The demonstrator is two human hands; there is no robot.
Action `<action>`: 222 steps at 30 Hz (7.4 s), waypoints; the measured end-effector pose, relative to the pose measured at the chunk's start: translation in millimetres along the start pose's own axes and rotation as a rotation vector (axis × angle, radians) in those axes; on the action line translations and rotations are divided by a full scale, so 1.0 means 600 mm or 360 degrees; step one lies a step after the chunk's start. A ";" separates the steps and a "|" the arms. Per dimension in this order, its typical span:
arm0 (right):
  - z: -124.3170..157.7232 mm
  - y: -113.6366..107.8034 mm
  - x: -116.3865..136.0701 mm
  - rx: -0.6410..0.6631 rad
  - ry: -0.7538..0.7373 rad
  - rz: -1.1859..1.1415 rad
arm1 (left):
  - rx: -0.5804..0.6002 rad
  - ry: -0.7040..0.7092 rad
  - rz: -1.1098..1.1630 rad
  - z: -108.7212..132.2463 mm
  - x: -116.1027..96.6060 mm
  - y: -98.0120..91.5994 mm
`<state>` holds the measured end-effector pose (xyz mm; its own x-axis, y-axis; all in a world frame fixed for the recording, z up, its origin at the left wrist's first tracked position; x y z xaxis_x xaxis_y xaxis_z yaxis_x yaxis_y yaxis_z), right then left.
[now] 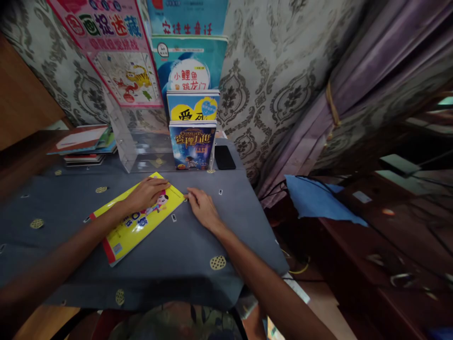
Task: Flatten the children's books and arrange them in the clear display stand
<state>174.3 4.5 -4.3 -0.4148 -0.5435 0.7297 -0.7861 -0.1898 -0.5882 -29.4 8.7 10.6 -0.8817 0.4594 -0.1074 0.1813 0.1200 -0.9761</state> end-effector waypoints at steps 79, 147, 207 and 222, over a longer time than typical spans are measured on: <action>-0.097 0.292 0.214 0.1087 -0.1101 0.0323 | -0.0831 -0.0289 0.0400 0.378 -0.125 -0.084; -0.028 0.008 0.053 0.0234 -0.0177 -0.0092 | 0.0472 -0.1051 -0.0098 0.110 0.095 -0.077; -0.072 0.012 0.004 0.0116 -0.0319 0.0627 | 0.0012 -0.0223 -0.0017 -0.041 -0.093 -0.001; -0.070 0.012 0.005 0.0150 -0.0303 0.0643 | 0.0139 -0.0277 -0.0003 -0.043 -0.063 -0.009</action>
<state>147.9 35.9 8.5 -0.5809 -0.7284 0.3633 -0.5297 -0.0007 -0.8482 14.1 13.5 24.9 -0.9454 0.2992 -0.1289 0.1476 0.0405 -0.9882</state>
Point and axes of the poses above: each hand's wrist, its own z-axis away from the middle knuckle, its own y-axis out of the palm, x = y × z, the point moved 6 cm from there along -z, towards the middle knuckle, and after that the axes turned 8 degrees about -y, right-handed, at the moved point
